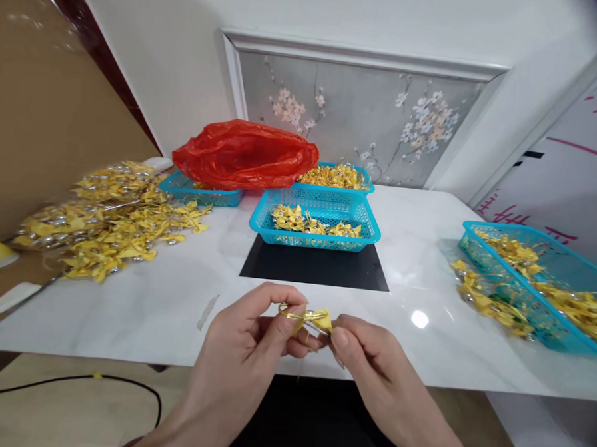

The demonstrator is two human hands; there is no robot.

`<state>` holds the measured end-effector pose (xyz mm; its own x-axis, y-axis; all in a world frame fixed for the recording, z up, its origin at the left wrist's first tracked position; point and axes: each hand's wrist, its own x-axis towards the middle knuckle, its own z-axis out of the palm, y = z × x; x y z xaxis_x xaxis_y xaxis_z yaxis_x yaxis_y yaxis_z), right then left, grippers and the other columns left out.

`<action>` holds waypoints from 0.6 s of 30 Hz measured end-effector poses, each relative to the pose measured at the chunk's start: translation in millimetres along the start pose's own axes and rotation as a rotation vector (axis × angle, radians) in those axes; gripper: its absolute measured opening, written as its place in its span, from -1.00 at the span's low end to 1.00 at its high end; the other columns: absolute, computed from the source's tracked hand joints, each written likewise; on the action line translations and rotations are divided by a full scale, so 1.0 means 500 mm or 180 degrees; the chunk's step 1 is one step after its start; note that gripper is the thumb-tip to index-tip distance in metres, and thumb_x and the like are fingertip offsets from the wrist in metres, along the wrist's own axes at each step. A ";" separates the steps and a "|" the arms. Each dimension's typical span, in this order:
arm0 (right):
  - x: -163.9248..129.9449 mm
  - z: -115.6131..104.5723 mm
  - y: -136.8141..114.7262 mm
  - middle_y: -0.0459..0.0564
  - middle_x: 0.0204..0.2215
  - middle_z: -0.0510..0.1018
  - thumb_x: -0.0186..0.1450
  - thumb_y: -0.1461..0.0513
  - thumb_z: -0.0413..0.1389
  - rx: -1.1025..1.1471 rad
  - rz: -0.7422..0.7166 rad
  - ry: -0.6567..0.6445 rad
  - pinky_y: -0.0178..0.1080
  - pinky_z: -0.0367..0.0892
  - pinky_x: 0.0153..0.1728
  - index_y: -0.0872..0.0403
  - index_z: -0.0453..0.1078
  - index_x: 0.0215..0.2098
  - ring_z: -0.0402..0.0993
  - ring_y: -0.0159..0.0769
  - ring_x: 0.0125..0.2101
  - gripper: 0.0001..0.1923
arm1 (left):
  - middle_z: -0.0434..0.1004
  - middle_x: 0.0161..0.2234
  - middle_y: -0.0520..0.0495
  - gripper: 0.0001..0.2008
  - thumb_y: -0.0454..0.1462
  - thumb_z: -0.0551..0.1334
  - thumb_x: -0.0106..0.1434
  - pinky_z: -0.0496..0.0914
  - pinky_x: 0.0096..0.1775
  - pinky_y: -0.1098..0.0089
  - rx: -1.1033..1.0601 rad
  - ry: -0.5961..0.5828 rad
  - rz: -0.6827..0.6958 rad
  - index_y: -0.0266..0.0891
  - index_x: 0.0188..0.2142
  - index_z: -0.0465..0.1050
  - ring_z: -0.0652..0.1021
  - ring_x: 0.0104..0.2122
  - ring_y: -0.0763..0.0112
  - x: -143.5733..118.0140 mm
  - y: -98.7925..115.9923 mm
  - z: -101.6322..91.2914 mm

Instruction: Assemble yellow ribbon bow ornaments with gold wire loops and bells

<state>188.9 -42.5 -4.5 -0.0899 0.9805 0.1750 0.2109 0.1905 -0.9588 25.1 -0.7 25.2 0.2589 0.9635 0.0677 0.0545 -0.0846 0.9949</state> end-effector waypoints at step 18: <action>-0.006 -0.014 0.009 -0.16 -0.52 0.26 0.48 0.06 -0.12 -0.0127 0.0069 -0.0165 -0.33 0.09 -0.45 0.05 0.14 -0.50 0.14 -0.41 -0.49 -0.58 | 0.65 -0.58 0.14 -0.93 -0.27 0.27 0.29 0.53 -0.46 0.62 0.0069 0.0053 -0.0015 -0.14 -0.35 0.51 0.64 -0.58 0.50 0.006 0.002 0.006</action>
<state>196.9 -44.2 -7.8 -0.1349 0.9807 0.1414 0.2519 0.1720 -0.9524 29.0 1.3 25.9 0.2425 0.9680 0.0644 0.0768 -0.0853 0.9934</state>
